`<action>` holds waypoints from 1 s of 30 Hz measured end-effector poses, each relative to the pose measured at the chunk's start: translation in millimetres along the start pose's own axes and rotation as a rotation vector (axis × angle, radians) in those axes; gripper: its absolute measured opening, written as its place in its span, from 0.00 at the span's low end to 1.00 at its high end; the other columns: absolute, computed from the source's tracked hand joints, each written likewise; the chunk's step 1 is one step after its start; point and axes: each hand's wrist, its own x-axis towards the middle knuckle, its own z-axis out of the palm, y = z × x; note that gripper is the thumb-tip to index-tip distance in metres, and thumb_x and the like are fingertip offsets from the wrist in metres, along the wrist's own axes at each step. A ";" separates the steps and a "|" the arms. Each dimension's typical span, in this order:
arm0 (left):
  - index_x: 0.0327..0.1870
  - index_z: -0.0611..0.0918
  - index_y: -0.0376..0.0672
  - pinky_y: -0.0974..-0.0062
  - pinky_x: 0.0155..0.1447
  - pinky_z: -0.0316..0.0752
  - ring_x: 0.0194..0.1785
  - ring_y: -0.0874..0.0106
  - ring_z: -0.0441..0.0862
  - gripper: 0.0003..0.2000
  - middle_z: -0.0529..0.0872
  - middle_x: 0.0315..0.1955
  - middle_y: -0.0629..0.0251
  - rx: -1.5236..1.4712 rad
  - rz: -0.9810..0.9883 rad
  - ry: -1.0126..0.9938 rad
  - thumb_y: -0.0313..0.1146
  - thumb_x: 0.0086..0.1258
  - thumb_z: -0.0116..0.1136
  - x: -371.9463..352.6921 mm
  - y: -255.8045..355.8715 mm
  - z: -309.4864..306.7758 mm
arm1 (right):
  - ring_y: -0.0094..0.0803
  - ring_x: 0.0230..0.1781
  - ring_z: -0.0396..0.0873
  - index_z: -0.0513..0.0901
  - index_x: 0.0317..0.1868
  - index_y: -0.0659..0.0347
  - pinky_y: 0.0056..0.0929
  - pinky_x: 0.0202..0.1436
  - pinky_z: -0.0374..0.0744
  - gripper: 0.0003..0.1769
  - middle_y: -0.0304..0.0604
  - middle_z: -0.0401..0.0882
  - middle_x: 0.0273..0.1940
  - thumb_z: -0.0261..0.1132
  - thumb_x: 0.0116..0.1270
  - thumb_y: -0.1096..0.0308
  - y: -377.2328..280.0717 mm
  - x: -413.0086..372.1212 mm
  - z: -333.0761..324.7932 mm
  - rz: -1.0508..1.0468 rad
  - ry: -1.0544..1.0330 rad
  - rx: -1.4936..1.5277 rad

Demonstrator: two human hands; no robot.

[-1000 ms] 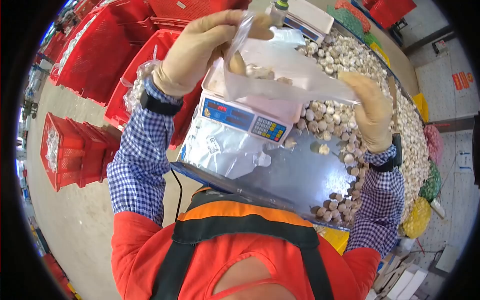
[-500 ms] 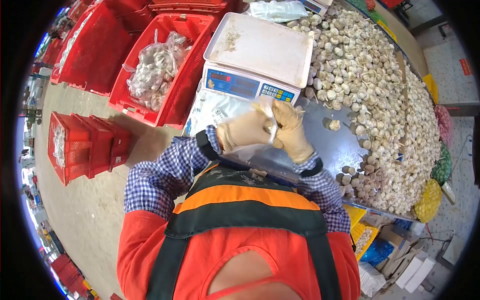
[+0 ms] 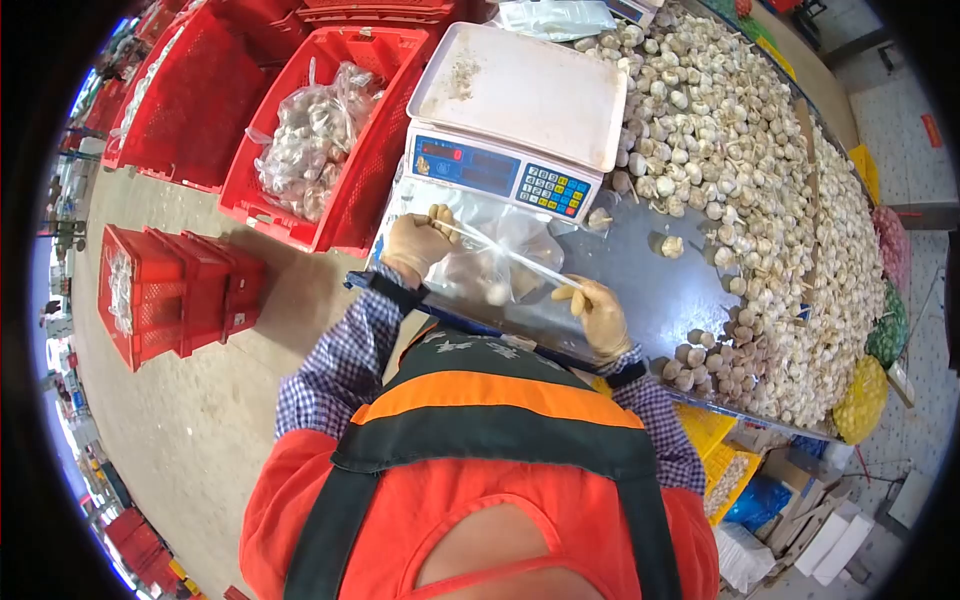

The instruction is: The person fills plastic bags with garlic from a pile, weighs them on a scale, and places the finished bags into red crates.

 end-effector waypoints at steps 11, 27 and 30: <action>0.40 0.82 0.40 0.79 0.38 0.74 0.29 0.77 0.77 0.05 0.82 0.31 0.69 1.825 0.314 -1.069 0.27 0.65 0.59 -81.1 -42.4 44.9 | 0.27 0.50 0.78 0.79 0.57 0.61 0.24 0.47 0.79 0.18 0.43 0.79 0.54 0.57 0.70 0.65 -84.6 86.0 39.0 -0.142 -0.243 -0.447; 0.66 0.68 0.43 0.80 0.43 0.72 0.39 0.78 0.75 0.23 0.81 0.51 0.63 1.707 0.541 -1.031 0.35 0.71 0.55 -65.6 3.4 24.8 | 0.30 0.32 0.78 0.82 0.41 0.61 0.26 0.36 0.76 0.10 0.41 0.80 0.35 0.58 0.71 0.65 -130.3 97.8 46.2 -0.166 -0.246 -0.146; 0.52 0.80 0.40 0.74 0.52 0.74 0.45 0.74 0.79 0.14 0.83 0.42 0.67 1.357 0.406 -1.035 0.22 0.66 0.56 -64.3 25.3 35.5 | 0.27 0.34 0.77 0.83 0.41 0.61 0.24 0.39 0.76 0.09 0.41 0.80 0.35 0.59 0.71 0.65 -157.1 124.4 57.3 -0.392 -0.167 -0.118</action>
